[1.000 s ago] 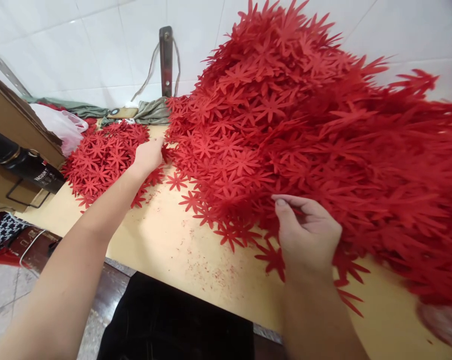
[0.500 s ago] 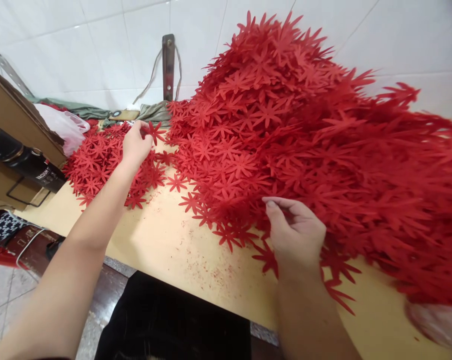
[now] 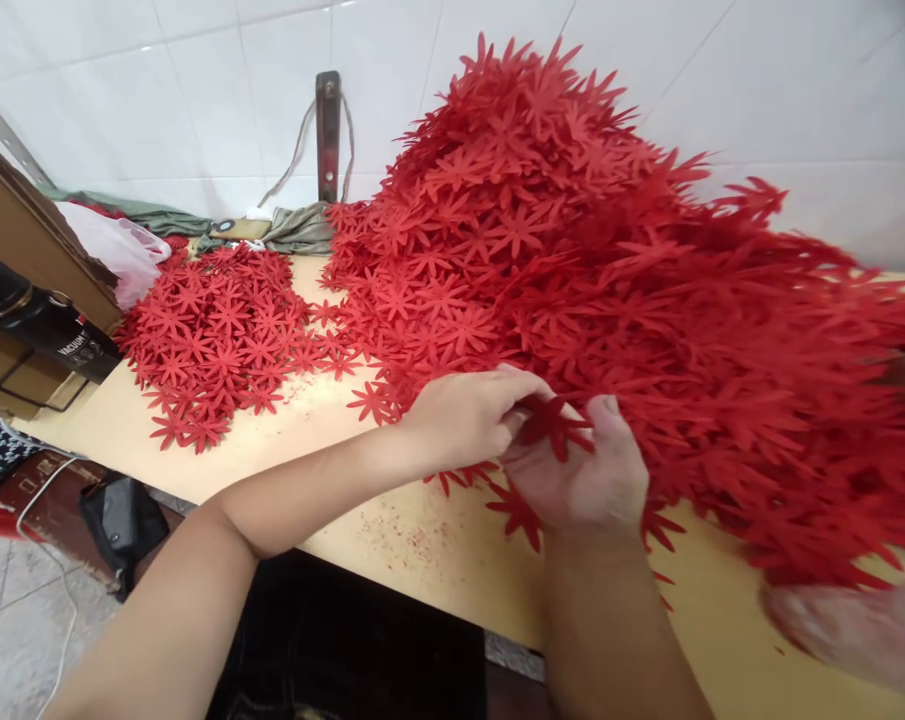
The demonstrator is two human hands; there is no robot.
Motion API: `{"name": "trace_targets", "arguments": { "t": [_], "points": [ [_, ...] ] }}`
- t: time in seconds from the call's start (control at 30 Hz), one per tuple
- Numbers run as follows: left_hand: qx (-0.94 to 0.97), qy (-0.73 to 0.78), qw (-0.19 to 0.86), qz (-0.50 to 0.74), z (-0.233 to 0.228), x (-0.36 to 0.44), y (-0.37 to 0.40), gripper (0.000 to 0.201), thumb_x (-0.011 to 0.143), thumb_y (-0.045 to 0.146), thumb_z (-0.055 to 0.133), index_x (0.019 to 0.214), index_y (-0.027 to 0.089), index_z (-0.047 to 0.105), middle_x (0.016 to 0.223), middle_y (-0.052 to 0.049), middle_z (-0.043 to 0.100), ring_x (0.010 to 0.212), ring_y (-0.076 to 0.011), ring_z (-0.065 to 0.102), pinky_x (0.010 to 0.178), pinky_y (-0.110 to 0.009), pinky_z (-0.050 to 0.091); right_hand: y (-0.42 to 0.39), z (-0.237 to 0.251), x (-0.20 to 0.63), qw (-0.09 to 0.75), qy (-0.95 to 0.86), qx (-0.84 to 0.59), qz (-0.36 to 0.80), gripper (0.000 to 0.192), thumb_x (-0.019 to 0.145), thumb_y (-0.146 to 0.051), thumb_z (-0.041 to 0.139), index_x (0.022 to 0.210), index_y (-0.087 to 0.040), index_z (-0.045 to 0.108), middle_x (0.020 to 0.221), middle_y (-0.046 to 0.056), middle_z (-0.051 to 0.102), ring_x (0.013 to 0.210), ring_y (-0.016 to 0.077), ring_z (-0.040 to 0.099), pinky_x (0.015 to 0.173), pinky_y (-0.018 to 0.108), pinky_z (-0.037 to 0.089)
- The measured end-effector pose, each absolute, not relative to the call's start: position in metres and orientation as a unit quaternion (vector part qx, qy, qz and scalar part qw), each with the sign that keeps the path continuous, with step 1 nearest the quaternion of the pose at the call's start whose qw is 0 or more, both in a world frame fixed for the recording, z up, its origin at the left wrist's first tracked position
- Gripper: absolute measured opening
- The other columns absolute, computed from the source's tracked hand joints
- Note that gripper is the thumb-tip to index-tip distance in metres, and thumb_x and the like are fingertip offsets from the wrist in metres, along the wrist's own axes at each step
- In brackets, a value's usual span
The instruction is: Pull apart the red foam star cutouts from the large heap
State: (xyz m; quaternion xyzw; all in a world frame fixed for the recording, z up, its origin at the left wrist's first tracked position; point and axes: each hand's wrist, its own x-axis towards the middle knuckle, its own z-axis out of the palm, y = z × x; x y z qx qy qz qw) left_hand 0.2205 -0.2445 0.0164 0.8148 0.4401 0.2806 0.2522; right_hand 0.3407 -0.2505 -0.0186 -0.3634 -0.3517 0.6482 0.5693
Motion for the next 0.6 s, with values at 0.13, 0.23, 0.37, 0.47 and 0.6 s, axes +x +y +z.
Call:
{"name": "trace_targets", "arguments": {
  "t": [0.13,0.23,0.37,0.47,0.6],
  "points": [
    [0.818,0.475,0.136,0.296,0.008,0.224,-0.238,0.028,0.081,0.013,0.049,0.103,0.018,0.065,0.121,-0.010,0.058,0.115,-0.0253,0.052,0.102,-0.044,0.044,-0.247,-0.023,0.342,0.559,-0.336,-0.386,0.653,0.016,0.061,-0.032,0.071,0.071,-0.022,0.066,0.068,-0.003,0.066,0.056,0.0096,0.059,0.051,0.023,0.050],
    [0.785,0.488,0.163,0.346,0.002,0.223,-0.237,0.041,0.078,0.015,0.051,0.118,0.018,0.057,0.125,-0.012,0.051,0.118,-0.0238,0.050,0.102,-0.042,0.046,-0.248,-0.027,0.336,0.593,-0.308,-0.428,0.609,0.019,0.055,-0.028,0.075,0.067,-0.020,0.062,0.063,-0.003,0.064,0.053,0.0090,0.055,0.050,0.023,0.046],
    [0.783,0.446,0.253,0.351,0.005,0.221,-0.240,0.040,0.079,0.014,0.049,0.118,0.024,0.057,0.116,-0.009,0.055,0.111,-0.0192,0.055,0.101,-0.037,0.048,-0.251,-0.027,0.332,0.610,-0.321,-0.450,0.568,0.031,0.064,-0.044,0.075,0.064,-0.019,0.057,0.055,-0.003,0.056,0.046,0.0083,0.044,0.046,0.025,0.036],
    [0.806,0.420,0.258,0.326,0.009,0.212,-0.242,0.028,0.082,0.017,0.050,0.106,0.026,0.063,0.108,-0.006,0.061,0.102,-0.0178,0.059,0.097,-0.037,0.050,-0.253,-0.023,0.333,0.572,-0.351,-0.455,0.586,0.055,0.063,-0.074,0.061,0.067,-0.019,0.057,0.053,-0.001,0.053,0.046,0.0096,0.042,0.043,0.026,0.031],
    [0.801,0.475,0.200,0.304,0.007,0.176,-0.239,0.033,0.076,0.040,0.067,0.104,0.022,0.065,0.105,-0.007,0.063,0.098,-0.0197,0.061,0.090,-0.037,0.051,-0.252,-0.017,0.334,0.519,-0.354,-0.468,0.621,0.077,0.057,-0.093,0.037,0.063,-0.019,0.056,0.054,0.002,0.055,0.046,0.0095,0.043,0.041,0.025,0.030]
  ]
}}
